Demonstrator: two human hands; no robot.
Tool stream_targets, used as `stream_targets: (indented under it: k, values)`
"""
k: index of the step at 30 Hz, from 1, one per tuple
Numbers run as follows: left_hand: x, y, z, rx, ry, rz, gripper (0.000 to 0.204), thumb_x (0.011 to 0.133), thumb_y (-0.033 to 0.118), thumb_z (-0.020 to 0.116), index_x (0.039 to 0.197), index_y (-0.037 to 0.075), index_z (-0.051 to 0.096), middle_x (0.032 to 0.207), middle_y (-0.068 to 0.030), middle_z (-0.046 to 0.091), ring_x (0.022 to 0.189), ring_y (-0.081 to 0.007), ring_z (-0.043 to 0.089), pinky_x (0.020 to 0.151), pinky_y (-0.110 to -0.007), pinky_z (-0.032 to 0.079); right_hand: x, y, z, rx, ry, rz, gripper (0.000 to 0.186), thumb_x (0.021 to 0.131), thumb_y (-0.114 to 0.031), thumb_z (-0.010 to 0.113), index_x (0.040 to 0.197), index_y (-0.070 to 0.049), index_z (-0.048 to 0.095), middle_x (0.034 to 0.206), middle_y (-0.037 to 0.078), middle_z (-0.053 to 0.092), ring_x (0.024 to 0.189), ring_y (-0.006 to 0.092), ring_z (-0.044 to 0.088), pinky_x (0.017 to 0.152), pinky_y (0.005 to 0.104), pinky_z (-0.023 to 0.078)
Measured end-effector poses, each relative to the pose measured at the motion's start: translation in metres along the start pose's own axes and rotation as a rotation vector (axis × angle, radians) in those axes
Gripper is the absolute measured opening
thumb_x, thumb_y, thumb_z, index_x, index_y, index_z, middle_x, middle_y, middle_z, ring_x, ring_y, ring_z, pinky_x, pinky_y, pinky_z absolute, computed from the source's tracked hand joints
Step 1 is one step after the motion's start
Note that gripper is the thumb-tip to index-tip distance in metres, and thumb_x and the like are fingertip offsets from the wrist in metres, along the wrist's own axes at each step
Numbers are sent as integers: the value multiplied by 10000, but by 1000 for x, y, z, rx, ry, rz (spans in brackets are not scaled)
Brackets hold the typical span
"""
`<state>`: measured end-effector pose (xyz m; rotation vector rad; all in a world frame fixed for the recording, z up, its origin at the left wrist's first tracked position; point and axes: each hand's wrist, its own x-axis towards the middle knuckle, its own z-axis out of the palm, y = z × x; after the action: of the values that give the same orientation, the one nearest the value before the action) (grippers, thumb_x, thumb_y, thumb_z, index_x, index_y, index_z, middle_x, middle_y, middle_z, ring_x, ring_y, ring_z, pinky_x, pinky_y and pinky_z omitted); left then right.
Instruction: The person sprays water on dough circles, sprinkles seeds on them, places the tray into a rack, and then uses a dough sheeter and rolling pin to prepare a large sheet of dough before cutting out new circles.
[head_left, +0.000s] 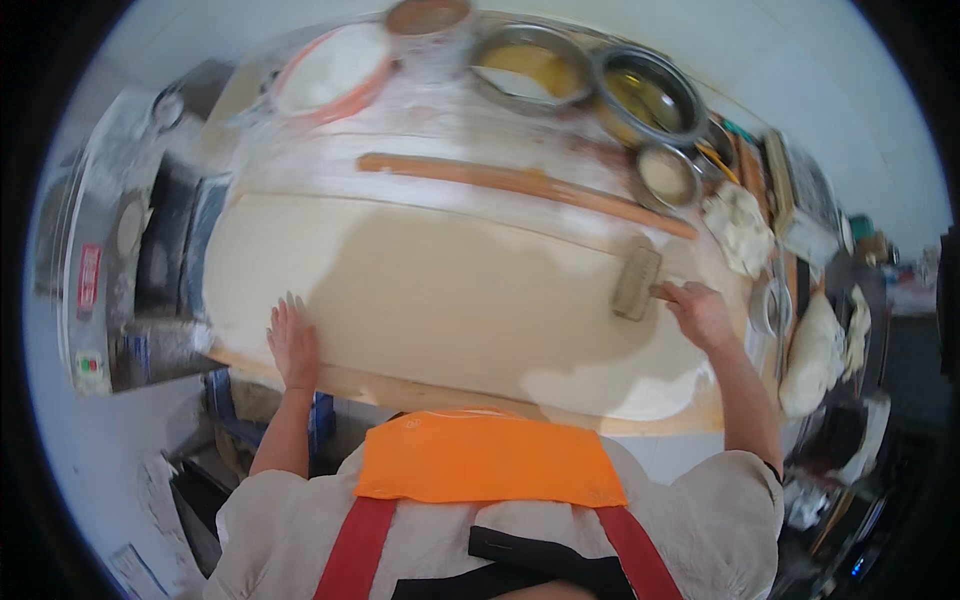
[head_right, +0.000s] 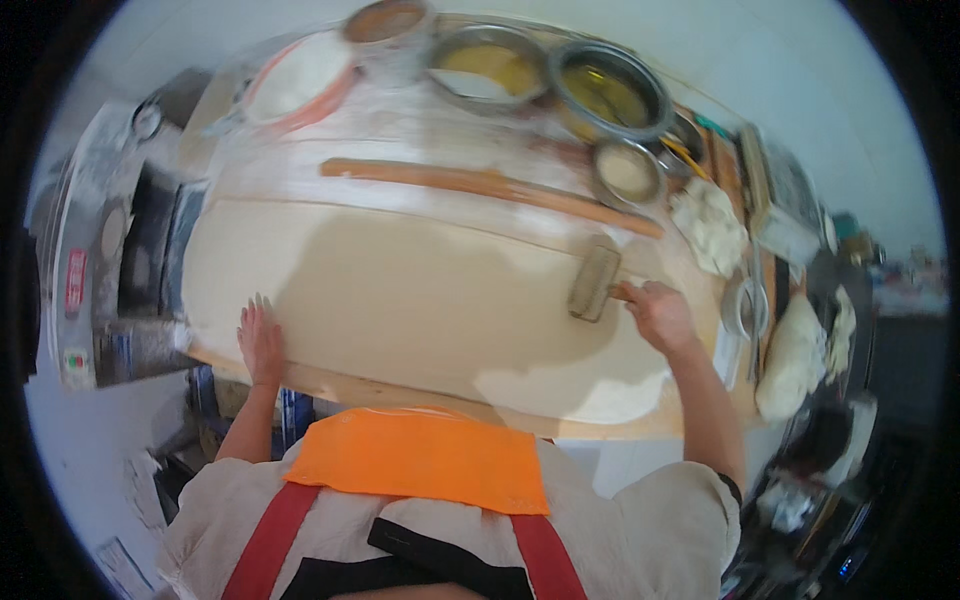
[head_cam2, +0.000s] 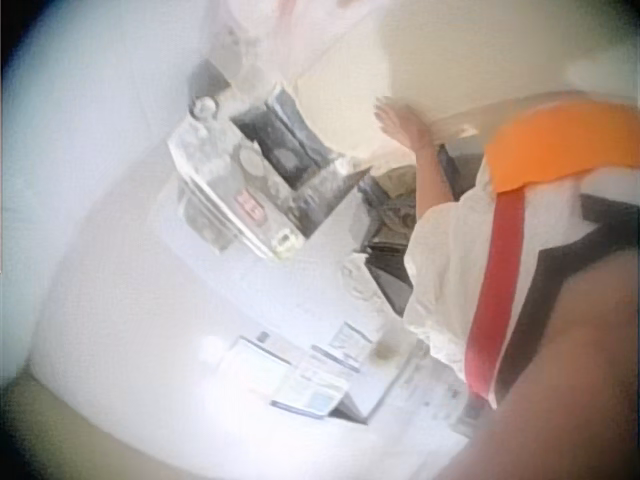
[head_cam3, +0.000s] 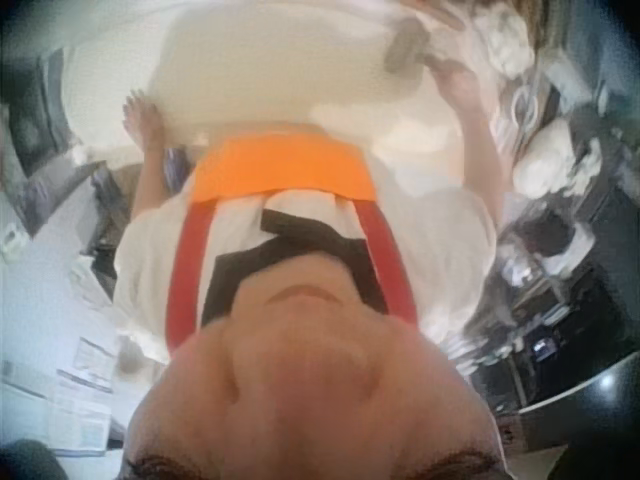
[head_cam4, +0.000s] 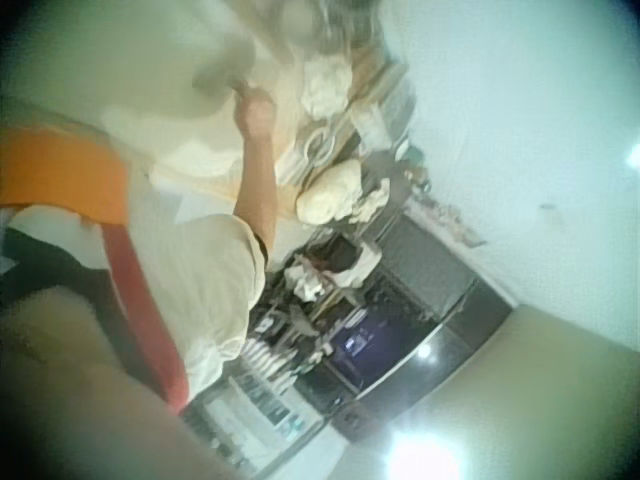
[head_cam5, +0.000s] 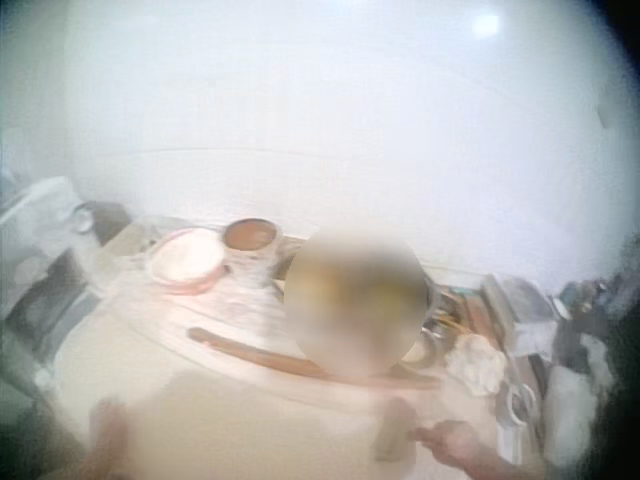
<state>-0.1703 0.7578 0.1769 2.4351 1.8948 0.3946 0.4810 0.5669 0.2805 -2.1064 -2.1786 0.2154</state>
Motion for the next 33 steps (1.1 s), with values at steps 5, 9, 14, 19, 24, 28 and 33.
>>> stream_targets:
  k: [5, 9, 14, 19, 24, 28, 33]
  values:
    - [-21, -28, -8, -59, 9, 29, 605, 866, 281, 601, 1390, 44, 411, 1490, -147, 347, 1399, -359, 264, 1119, -561, 171, 177, -169, 50, 20, -4, -226, 327, 799, -170, 635, 1125, -154, 614, 768, 98, 599, 762, 292, 617, 664, 415, 513]
    - [-22, -23, -19, -127, -59, -46, 627, 850, 289, 607, 1397, 51, 413, 1500, -146, 333, 1409, -359, 248, 1119, -574, 154, 311, -338, 107, 63, 24, -350, 254, 840, -200, 581, 1056, -81, 641, 782, 129, 623, 735, 337, 615, 638, 472, 497]
    - [-18, -24, -30, -190, -108, -92, 615, 834, 328, 613, 1352, 38, 452, 1462, -137, 382, 1385, -354, 291, 1096, -588, 201, 455, -530, 156, 273, 68, -528, 208, 832, -118, 480, 815, -25, 665, 851, 200, 657, 801, 364, 641, 710, 484, 511]
    - [-16, -26, -31, -224, -105, -75, 598, 836, 330, 608, 1334, 30, 467, 1455, -139, 391, 1380, -356, 299, 1098, -588, 200, 497, -640, 145, 348, 31, -511, 215, 839, -110, 475, 861, -51, 680, 863, 195, 662, 829, 358, 641, 744, 479, 506]
    - [-17, -21, -31, -177, -78, -99, 582, 835, 340, 606, 1309, 22, 489, 1442, -131, 403, 1370, -339, 315, 1084, -583, 231, 399, -575, 181, 354, -158, -503, 342, 874, -102, 439, 1158, -111, 629, 982, 183, 657, 911, 350, 631, 792, 473, 498]
    - [-24, -21, -26, -164, 52, -88, 598, 805, 294, 652, 1306, 13, 489, 1425, -136, 427, 1343, -348, 358, 1088, -581, 224, 295, -432, 133, 345, -182, -339, 295, 911, -212, 483, 1181, -125, 565, 1074, 151, 639, 980, 331, 614, 840, 460, 490]
    - [-53, -56, 6, -205, 533, -550, 581, 811, 212, 673, 1327, 44, 465, 1212, -182, 547, 1170, -341, 500, 1002, -528, 347, 151, -224, 95, 58, -162, -215, 298, 907, -213, 553, 1203, -172, 549, 900, 128, 633, 866, 329, 609, 740, 451, 483]
